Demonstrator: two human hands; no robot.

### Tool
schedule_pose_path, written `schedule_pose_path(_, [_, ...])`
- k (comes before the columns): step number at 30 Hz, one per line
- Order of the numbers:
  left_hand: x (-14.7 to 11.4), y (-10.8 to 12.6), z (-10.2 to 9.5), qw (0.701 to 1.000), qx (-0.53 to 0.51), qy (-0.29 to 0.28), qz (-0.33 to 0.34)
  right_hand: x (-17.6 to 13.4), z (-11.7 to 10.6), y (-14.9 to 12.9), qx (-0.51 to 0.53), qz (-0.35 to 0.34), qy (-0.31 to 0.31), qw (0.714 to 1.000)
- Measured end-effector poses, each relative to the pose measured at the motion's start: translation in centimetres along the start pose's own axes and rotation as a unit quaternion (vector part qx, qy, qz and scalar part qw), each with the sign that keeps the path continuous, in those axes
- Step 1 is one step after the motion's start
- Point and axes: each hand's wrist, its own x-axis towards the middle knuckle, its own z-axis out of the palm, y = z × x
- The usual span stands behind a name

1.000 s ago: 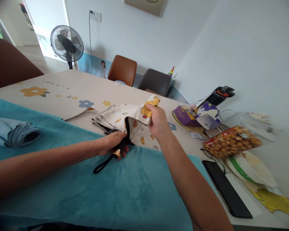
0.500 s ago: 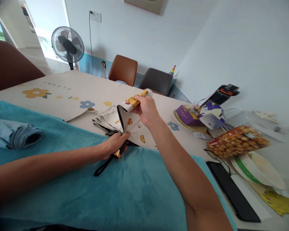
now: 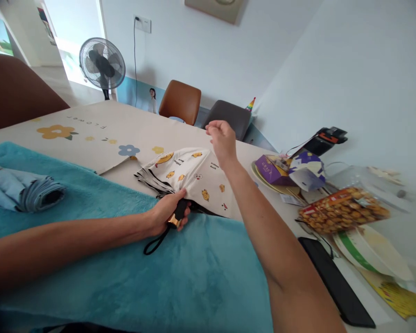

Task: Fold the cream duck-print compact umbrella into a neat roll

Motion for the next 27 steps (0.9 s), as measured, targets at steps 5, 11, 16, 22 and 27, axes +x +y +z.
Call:
schedule_pose_path(5, [0.0,0.0,0.1,1.000,0.009,0.003,-0.005,-2.4,1.2,4.1,-0.286,-0.091,-0.160,0.940])
schedule_pose_path(11, [0.5,-0.2,0.0,1.000,0.003,0.004,0.001,-2.1,3.3,5.9,-0.412,0.012,-0.264,0.872])
schedule_pose_path(16, [0.5,-0.3,0.0,1.000,0.010,0.007,0.006,-2.3,4.5,5.2,-0.451,-0.050,-0.271,0.849])
schedule_pose_path(22, [0.8,-0.5,-0.1,0.999,0.034,0.007,0.024,-3.3,7.6,3.9,-0.400,-0.157,-0.387,0.816])
schedule_pose_path(27, [0.7,-0.3,0.1,0.998,0.052,0.018,0.017,-1.9,9.8,3.5,-0.333,-0.162,-0.420,0.829])
